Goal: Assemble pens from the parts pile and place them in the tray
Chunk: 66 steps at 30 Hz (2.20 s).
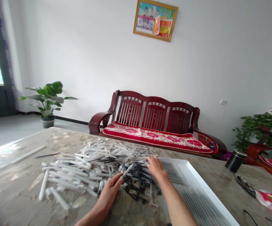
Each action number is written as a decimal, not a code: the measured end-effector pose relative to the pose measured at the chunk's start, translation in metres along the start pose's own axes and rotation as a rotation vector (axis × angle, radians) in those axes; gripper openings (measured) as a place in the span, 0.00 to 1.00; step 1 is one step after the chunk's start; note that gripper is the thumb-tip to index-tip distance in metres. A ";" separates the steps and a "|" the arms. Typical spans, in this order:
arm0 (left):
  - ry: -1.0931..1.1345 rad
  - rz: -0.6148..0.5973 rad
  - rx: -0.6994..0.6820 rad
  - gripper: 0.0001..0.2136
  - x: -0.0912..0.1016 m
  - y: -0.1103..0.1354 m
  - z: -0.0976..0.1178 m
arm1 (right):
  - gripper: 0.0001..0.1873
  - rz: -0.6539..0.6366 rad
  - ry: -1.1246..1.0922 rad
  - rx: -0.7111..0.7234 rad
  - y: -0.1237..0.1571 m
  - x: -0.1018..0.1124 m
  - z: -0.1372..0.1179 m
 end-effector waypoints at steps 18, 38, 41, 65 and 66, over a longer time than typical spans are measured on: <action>-0.295 -0.069 -0.103 0.14 0.001 0.005 0.011 | 0.10 0.021 -0.690 0.260 0.067 0.030 -0.045; -0.813 -0.206 -0.508 0.14 -0.009 0.023 0.040 | 0.13 -0.125 -0.461 0.239 0.100 0.035 -0.056; -0.962 -0.255 -0.661 0.18 -0.016 0.031 0.047 | 0.13 -0.240 -0.496 0.157 0.102 0.031 -0.048; -0.945 -0.385 -0.659 0.10 -0.034 0.036 0.042 | 0.17 0.038 0.049 -0.178 0.092 0.061 0.197; -0.948 -0.410 -0.641 0.10 -0.035 0.037 0.040 | 0.17 0.026 0.065 -0.171 0.091 0.057 0.199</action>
Point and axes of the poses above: each hand's wrist, its own y-axis away from the middle knuckle, its own x-axis out of the back of the hand, z = x × y, the point moved 7 cm from there along -y, towards the middle knuckle, and after that the axes turned 11 degrees about -x, right-handed, at the moved point
